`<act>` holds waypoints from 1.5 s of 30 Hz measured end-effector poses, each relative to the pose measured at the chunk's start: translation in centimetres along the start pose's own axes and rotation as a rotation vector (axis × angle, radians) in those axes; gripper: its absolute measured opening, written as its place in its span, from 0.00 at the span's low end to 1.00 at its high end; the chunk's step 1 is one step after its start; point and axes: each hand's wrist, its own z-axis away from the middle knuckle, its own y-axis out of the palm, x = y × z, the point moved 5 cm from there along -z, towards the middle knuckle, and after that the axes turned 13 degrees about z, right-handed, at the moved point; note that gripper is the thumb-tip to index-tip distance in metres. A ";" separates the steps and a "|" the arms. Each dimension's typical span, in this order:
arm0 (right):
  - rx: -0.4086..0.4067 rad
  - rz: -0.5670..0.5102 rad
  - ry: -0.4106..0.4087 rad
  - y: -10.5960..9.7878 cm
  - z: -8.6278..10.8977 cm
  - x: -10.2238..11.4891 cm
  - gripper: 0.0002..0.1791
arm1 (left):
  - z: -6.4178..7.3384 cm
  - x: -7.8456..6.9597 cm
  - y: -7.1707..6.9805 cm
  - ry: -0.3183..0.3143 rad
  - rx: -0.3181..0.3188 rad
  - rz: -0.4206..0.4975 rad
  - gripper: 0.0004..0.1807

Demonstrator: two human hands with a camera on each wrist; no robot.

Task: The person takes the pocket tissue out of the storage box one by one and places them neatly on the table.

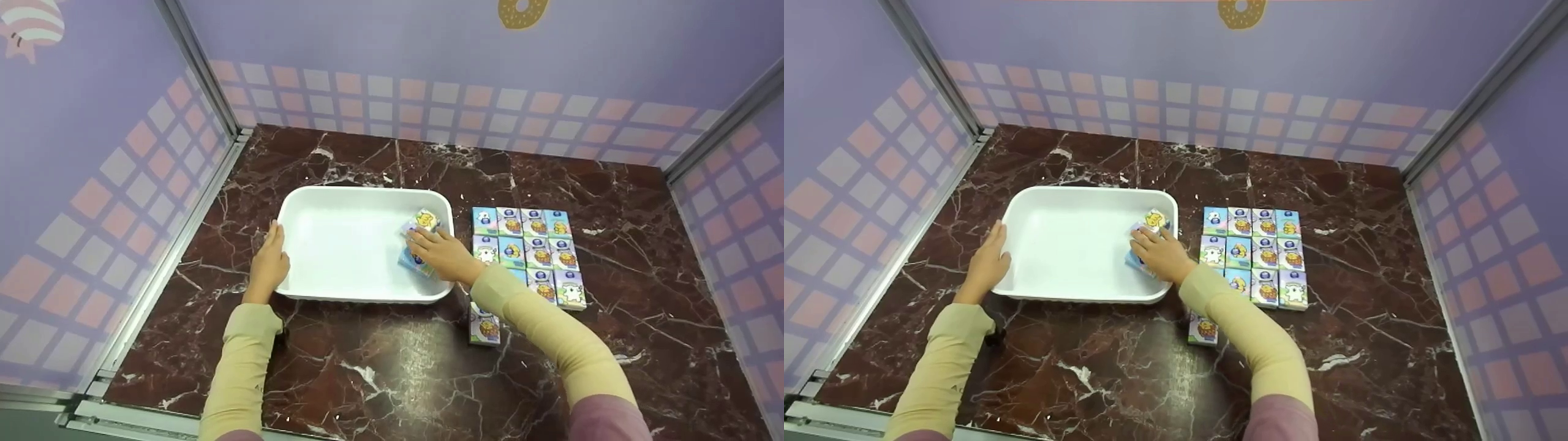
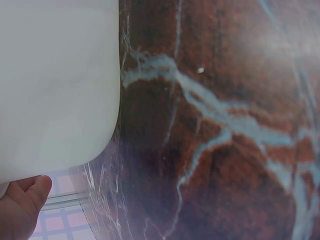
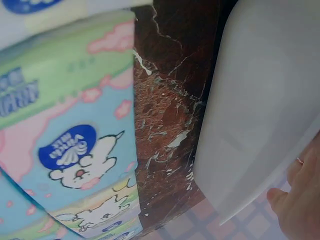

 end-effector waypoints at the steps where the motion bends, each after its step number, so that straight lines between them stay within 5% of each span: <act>1: -0.005 0.013 -0.003 0.1 -0.2 0.0 0.37 | 0.0 0.0 0.0 -0.002 0.001 0.000 0.32; 10: 0.036 0.089 -0.023 1.5 -1.2 0.7 0.28 | 0.3 -0.1 0.0 0.015 -0.010 0.014 0.31; 23: 0.196 0.060 -0.030 2.9 -1.8 1.0 0.37 | 0.2 -0.3 -0.1 0.027 -0.013 0.028 0.32; 31: 0.160 0.039 -0.011 2.6 -2.0 1.0 0.30 | 0.3 -0.3 -0.1 0.030 -0.020 0.029 0.32; 45: 0.036 -0.190 0.052 1.8 -1.7 0.3 0.45 | 0.2 -0.3 -0.2 0.020 0.000 0.038 0.32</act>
